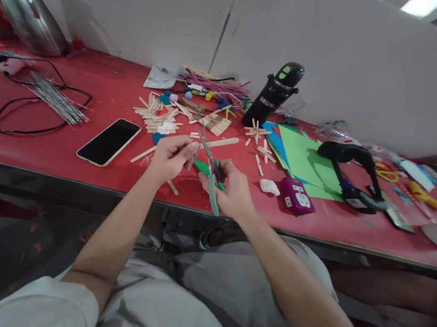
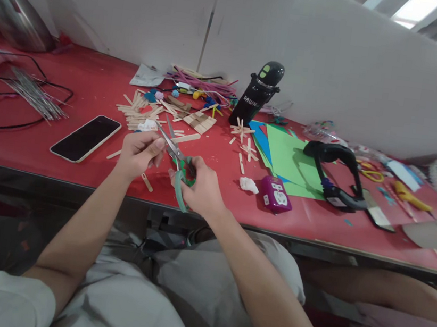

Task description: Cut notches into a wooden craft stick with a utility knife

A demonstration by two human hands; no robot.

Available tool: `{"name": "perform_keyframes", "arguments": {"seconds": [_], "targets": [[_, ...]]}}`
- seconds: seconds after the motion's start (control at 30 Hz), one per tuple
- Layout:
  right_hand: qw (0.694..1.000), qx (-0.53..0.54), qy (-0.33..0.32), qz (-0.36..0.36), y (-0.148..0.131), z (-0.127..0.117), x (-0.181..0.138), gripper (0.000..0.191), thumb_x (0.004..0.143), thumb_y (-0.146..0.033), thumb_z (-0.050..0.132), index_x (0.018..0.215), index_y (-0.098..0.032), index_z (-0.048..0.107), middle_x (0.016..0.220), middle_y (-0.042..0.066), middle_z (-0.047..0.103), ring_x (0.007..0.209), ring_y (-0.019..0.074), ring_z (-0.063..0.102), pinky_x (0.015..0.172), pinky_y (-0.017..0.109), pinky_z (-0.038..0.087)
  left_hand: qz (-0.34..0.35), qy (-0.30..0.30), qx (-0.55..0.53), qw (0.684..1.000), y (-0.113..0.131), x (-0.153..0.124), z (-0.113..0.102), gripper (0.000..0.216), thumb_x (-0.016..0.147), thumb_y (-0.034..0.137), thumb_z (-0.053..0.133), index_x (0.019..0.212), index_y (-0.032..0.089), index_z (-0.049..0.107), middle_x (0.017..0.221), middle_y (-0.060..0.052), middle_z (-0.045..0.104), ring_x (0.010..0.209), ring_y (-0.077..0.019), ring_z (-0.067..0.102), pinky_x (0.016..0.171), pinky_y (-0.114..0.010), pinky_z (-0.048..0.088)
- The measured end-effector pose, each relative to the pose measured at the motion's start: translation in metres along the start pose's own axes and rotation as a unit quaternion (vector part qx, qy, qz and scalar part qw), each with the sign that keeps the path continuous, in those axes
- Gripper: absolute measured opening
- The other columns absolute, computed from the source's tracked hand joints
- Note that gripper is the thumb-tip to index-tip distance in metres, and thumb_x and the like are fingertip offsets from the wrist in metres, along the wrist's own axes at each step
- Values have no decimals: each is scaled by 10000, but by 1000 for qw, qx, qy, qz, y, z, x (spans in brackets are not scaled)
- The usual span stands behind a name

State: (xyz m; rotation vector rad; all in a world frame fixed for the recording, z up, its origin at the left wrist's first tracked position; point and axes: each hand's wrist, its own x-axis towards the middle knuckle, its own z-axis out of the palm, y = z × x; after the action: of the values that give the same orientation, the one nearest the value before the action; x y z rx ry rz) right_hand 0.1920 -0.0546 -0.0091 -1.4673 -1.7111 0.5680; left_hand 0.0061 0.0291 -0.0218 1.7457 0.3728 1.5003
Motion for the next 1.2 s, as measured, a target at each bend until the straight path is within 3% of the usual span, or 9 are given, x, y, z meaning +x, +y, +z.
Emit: {"name": "perform_keyframes", "arguments": {"seconds": [0.7,0.87,1.07,1.2], "targets": [[1000,-11,3,5,-4,-1,-1,495,817,-694,777,795,-291,491,664,-10,548,616,180,478,642,337,445,-1,7,-19,1000,3,0,0,585,1047,643,772,671,210,658,489,32,584,386,-62,476,393,-203,338],[1000,9,-12,28,-4,-2,0,575,783,-772,797,852,-286,498,712,-12,557,662,183,480,648,339,453,-6,14,-26,1000,1,-1,1,585,1038,654,779,679,207,662,489,36,588,378,-56,480,388,-187,341],[997,30,-38,56,-4,-2,1,793,614,-871,880,955,-293,458,785,-26,562,729,195,503,689,360,489,-18,18,-29,999,1,-1,2,578,1043,667,763,705,204,681,485,36,586,378,-66,490,391,-192,352],[996,30,-45,67,-5,-3,3,808,611,-901,863,952,-295,452,798,-21,571,744,203,514,706,377,493,-29,23,-33,999,1,-2,2,575,1044,669,760,713,207,674,477,39,583,364,-67,484,378,-196,333]]}}
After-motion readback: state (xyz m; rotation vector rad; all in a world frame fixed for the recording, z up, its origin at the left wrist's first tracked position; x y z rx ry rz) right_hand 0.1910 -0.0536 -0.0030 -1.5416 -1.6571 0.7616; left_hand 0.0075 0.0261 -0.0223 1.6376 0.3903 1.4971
